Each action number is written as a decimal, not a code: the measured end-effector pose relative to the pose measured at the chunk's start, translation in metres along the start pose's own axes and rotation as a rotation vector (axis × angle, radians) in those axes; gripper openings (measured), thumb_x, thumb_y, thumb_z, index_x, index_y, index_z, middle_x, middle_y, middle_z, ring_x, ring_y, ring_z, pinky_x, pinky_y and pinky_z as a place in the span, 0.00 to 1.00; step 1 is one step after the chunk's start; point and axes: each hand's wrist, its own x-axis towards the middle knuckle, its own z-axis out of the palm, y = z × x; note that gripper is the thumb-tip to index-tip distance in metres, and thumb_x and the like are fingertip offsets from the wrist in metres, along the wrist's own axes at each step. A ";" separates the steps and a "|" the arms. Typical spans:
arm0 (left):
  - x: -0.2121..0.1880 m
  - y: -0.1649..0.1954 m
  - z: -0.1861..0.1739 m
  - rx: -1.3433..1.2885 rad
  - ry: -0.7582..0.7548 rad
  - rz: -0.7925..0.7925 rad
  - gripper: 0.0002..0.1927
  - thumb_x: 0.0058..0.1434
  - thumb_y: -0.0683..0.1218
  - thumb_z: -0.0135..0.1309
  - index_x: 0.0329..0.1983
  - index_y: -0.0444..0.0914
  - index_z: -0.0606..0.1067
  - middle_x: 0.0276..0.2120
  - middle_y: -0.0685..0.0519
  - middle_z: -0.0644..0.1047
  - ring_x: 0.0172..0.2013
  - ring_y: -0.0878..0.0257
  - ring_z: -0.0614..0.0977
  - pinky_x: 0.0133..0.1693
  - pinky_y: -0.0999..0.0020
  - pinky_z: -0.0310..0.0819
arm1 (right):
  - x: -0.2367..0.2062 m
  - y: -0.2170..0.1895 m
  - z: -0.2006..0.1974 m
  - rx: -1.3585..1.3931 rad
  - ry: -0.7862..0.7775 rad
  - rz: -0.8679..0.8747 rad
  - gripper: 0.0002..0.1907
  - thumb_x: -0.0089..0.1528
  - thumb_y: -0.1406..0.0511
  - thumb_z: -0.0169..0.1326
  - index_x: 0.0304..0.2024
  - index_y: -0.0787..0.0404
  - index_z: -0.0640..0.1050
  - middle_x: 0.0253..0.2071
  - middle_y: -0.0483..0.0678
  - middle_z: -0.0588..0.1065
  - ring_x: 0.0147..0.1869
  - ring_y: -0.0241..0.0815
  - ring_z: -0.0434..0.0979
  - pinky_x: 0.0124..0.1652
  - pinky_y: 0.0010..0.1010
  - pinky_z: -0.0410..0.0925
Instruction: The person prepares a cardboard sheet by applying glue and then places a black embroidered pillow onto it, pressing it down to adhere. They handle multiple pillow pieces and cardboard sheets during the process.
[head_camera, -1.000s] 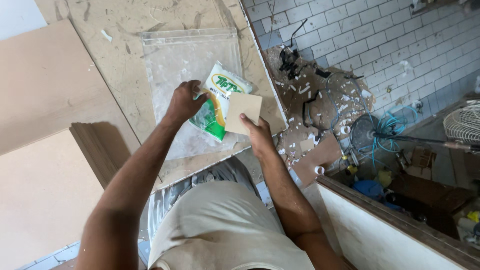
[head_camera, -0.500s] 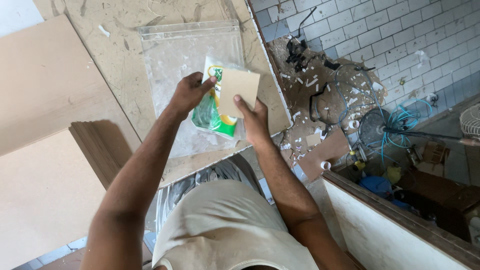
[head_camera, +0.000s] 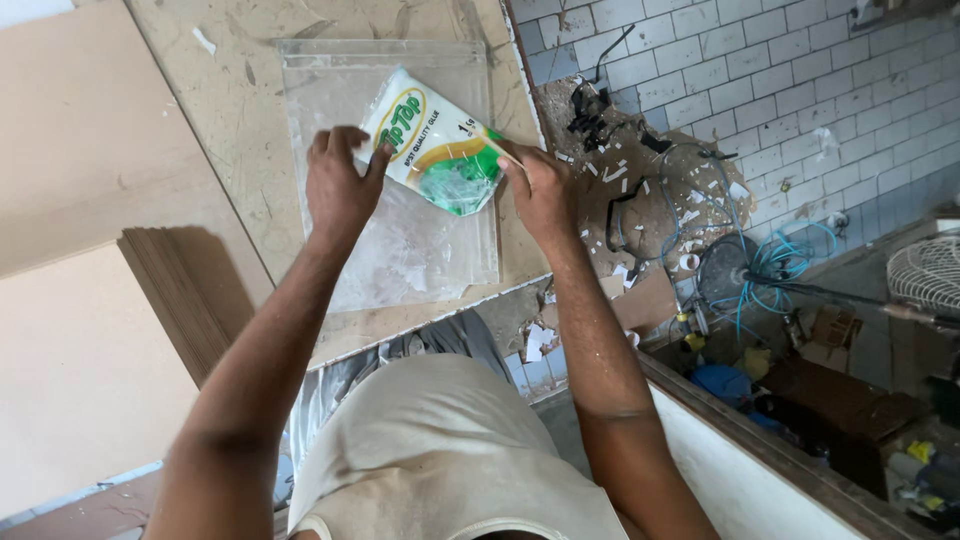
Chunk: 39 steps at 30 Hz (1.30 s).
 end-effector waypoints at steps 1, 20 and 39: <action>0.009 0.001 0.003 0.088 0.052 0.099 0.22 0.64 0.53 0.70 0.49 0.34 0.76 0.44 0.42 0.77 0.45 0.46 0.77 0.45 0.51 0.74 | 0.000 0.000 0.003 -0.027 -0.002 0.052 0.14 0.70 0.60 0.55 0.50 0.64 0.81 0.43 0.55 0.81 0.45 0.52 0.83 0.42 0.40 0.74; 0.092 -0.034 -0.043 0.351 -0.337 0.060 0.62 0.40 0.66 0.76 0.73 0.40 0.59 0.65 0.37 0.64 0.62 0.40 0.64 0.57 0.35 0.58 | 0.017 -0.063 0.054 -0.180 -0.182 -0.168 0.12 0.63 0.68 0.57 0.49 0.56 0.83 0.47 0.46 0.82 0.50 0.46 0.82 0.46 0.35 0.75; 0.069 -0.035 -0.011 0.317 -0.252 0.172 0.58 0.35 0.63 0.76 0.72 0.51 0.65 0.74 0.39 0.54 0.71 0.43 0.57 0.64 0.33 0.49 | 0.014 -0.061 0.087 -0.451 -0.335 -0.322 0.13 0.60 0.73 0.58 0.46 0.58 0.84 0.44 0.44 0.83 0.45 0.44 0.82 0.36 0.36 0.73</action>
